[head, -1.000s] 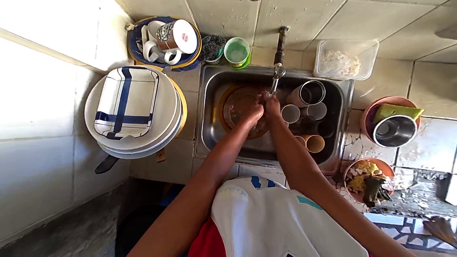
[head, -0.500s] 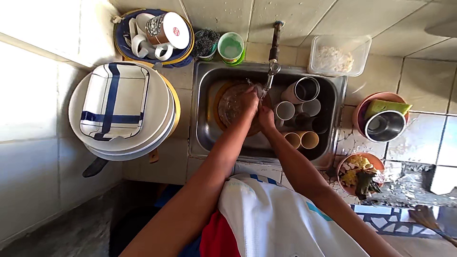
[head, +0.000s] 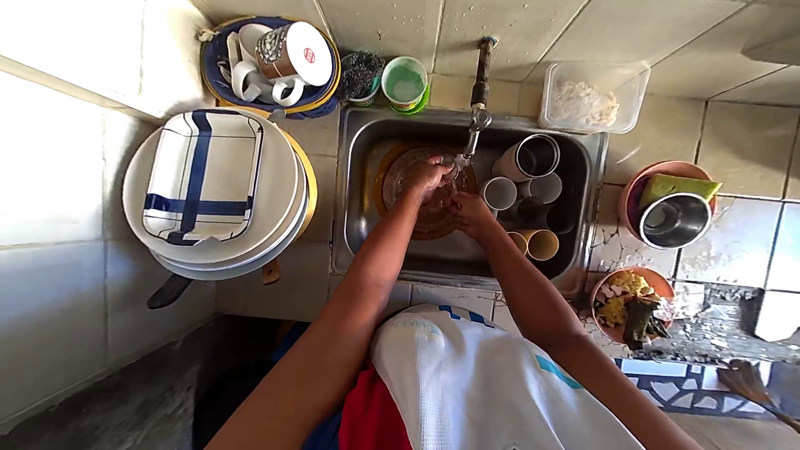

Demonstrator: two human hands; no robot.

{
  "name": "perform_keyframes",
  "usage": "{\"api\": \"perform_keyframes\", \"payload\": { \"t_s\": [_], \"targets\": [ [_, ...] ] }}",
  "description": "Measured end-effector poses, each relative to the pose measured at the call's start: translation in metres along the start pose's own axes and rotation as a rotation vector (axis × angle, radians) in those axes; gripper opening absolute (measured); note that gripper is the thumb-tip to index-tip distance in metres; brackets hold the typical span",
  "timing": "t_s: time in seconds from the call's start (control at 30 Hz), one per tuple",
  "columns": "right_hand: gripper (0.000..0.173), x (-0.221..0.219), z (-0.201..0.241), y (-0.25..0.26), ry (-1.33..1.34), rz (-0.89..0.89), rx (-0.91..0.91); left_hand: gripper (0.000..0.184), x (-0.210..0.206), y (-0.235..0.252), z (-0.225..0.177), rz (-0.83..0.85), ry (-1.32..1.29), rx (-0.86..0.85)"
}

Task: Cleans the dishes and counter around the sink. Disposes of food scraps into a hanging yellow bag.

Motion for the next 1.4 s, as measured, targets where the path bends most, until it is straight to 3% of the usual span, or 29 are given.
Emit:
{"api": "perform_keyframes", "payload": {
  "t_s": [0.13, 0.23, 0.33, 0.47, 0.57, 0.67, 0.77, 0.9, 1.07, 1.23, 1.3, 1.4],
  "targets": [
    [0.027, -0.002, 0.003, -0.004, 0.091, 0.026, 0.020, 0.032, -0.009, -0.004, -0.014, -0.070, 0.106, -0.023],
    [0.027, -0.007, 0.008, -0.010, 0.114, -0.031, 0.032, 0.037, -0.021, -0.005, -0.017, -0.169, 0.038, -0.064],
    [0.031, -0.007, 0.005, -0.010, 0.111, -0.070, 0.045, 0.031, -0.033, 0.002, -0.003, -0.235, -0.241, -0.083],
    [0.033, -0.005, -0.006, -0.005, 0.094, -0.024, 0.048, 0.026, -0.038, 0.008, 0.002, -0.189, -0.599, -0.050],
    [0.036, 0.001, -0.001, 0.001, 0.042, -0.017, 0.052, 0.042, -0.034, 0.010, 0.005, -0.029, -0.477, -0.122],
    [0.029, 0.011, 0.016, 0.013, 0.133, -0.158, 0.044, 0.054, -0.039, 0.002, 0.009, 0.123, -0.230, -0.126],
    [0.022, 0.017, 0.027, 0.038, 0.173, -0.241, 0.062, 0.038, -0.041, -0.012, 0.000, 0.019, 0.088, -0.111],
    [0.033, -0.006, 0.028, 0.041, 0.170, -0.275, 0.094, 0.034, -0.041, 0.005, -0.012, -0.143, 0.367, -0.188],
    [0.029, -0.006, 0.036, 0.058, 0.169, -0.223, 0.172, 0.055, -0.037, -0.007, -0.020, -0.164, 0.203, -0.211],
    [0.039, -0.013, 0.054, 0.048, 0.020, -0.296, 0.297, 0.055, -0.041, -0.019, -0.001, -0.184, 0.138, -0.187],
    [0.044, -0.015, 0.056, 0.047, -0.075, -0.290, 0.339, 0.061, -0.041, -0.028, 0.003, -0.192, 0.110, -0.119],
    [0.032, -0.017, 0.052, 0.060, -0.087, -0.278, 0.376, 0.064, -0.040, -0.045, 0.002, -0.208, 0.073, 0.088]
  ]
}}
Point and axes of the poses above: each hand's wrist, its own y-axis towards the middle knuckle, its own x-axis out of the back of the hand, z = x × y, the point moved 3 cm from there along y, towards the middle knuckle, and after that the axes turned 4 degrees about -z, right-handed, at the moved point
